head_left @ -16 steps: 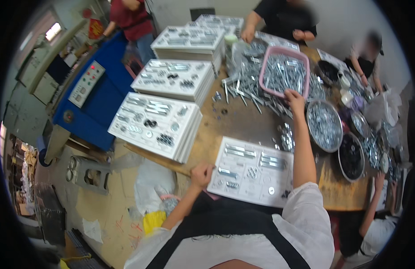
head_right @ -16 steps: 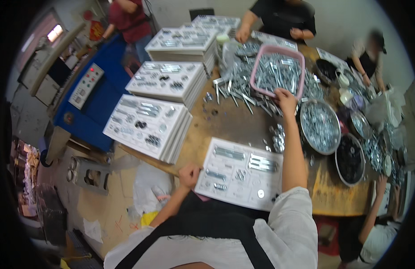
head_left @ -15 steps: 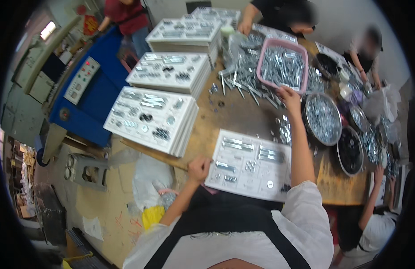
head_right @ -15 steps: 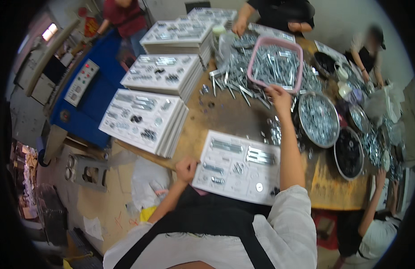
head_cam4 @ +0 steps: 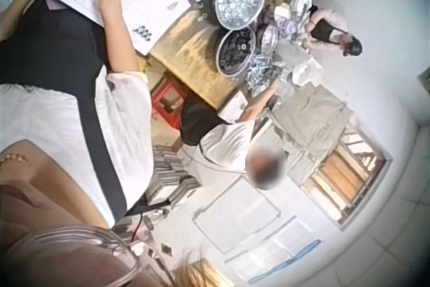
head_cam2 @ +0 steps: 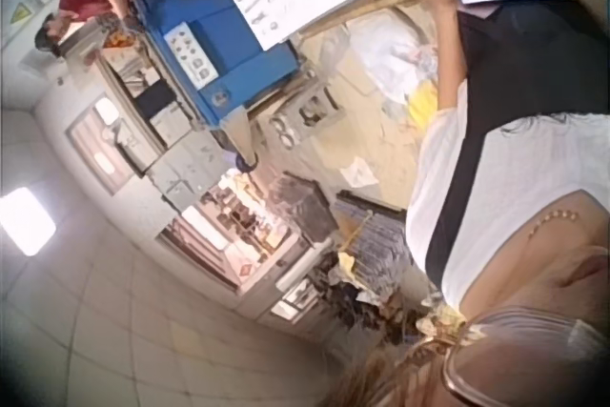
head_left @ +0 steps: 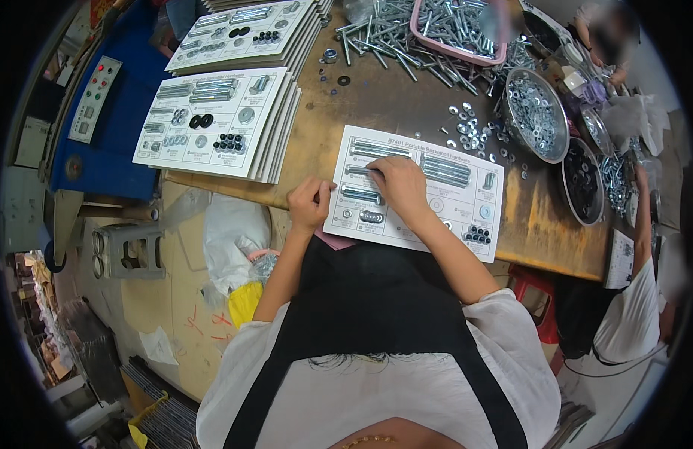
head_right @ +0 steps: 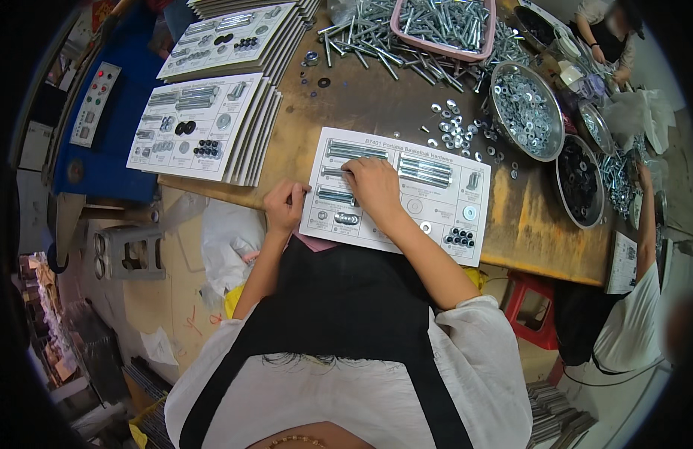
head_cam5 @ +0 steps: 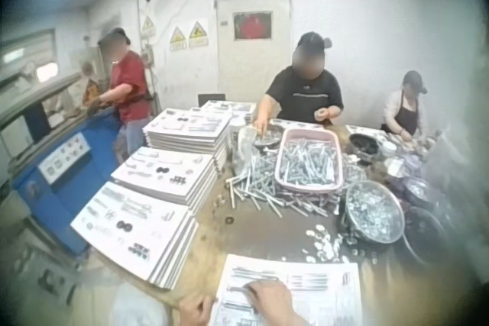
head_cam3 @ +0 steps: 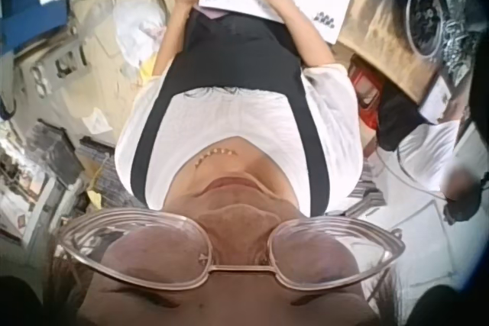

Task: The person assembles hardware kits by placing bolts, nuts, and washers into designated slots on printed cardboard sheets. The person repeatedly picks parts from trays and the table, arranges them on the sheet, and stacks completed sheets to the side.

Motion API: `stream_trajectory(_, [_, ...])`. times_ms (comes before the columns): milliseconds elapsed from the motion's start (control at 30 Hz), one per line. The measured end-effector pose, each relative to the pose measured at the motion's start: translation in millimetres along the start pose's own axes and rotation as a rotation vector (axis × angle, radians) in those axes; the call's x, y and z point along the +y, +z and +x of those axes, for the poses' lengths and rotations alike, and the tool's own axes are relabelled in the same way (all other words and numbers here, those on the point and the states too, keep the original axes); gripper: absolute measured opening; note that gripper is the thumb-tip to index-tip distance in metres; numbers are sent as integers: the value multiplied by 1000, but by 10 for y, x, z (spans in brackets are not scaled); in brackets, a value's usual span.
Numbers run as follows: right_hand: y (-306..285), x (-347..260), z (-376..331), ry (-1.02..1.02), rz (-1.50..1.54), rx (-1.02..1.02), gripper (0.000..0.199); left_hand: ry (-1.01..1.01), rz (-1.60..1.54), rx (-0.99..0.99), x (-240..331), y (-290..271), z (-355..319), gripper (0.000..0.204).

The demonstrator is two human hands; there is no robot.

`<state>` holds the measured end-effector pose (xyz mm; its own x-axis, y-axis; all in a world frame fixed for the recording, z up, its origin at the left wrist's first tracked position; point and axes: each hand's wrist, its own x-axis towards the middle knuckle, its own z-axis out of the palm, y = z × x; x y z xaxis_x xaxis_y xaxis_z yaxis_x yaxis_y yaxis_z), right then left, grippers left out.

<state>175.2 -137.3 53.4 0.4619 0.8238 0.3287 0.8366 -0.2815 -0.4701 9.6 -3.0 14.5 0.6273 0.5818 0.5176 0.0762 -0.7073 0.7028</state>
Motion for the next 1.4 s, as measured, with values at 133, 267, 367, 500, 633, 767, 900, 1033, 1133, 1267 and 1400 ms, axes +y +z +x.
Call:
stream_trajectory(133, [115,24,-54,-35,-50,38,8,8,13,14,-8,5,-18,18])
stream_trajectory(267, [127,62,-101,-22,-32,42,9,44,23,15,-66,23,-36,21])
stream_trajectory(367, [-137,24,-56,18,92,6,23,17,3,2,17,19,-12,23])
stream_trajectory(500, [-703,699,192,189,270,377,27,16,20,-8,-3,6,-31,23])
stream_trajectory(633, [-1565,2072,200,374,-200,630,30,71,-16,28,-5,43,-3,19])
stream_trajectory(767, [-1952,3359,-62,780,-378,365,39,86,1,16,-30,80,-6,20])
stream_trajectory(900, [-1824,3451,37,700,-396,162,60,57,33,40,-3,37,-52,18])
stream_trajectory(1033, [-1781,3162,55,691,-279,133,64,30,30,39,-250,90,-152,13])
stream_trajectory(1133, [-1769,3171,-62,702,-333,147,66,9,57,2,-110,78,-78,15])
stream_trajectory(1267, [-1830,3093,95,697,-120,-90,67,26,103,55,28,-37,-60,18])
stream_trajectory(1400, [-1783,3185,15,474,-63,-87,60,29,136,64,41,10,-44,20])
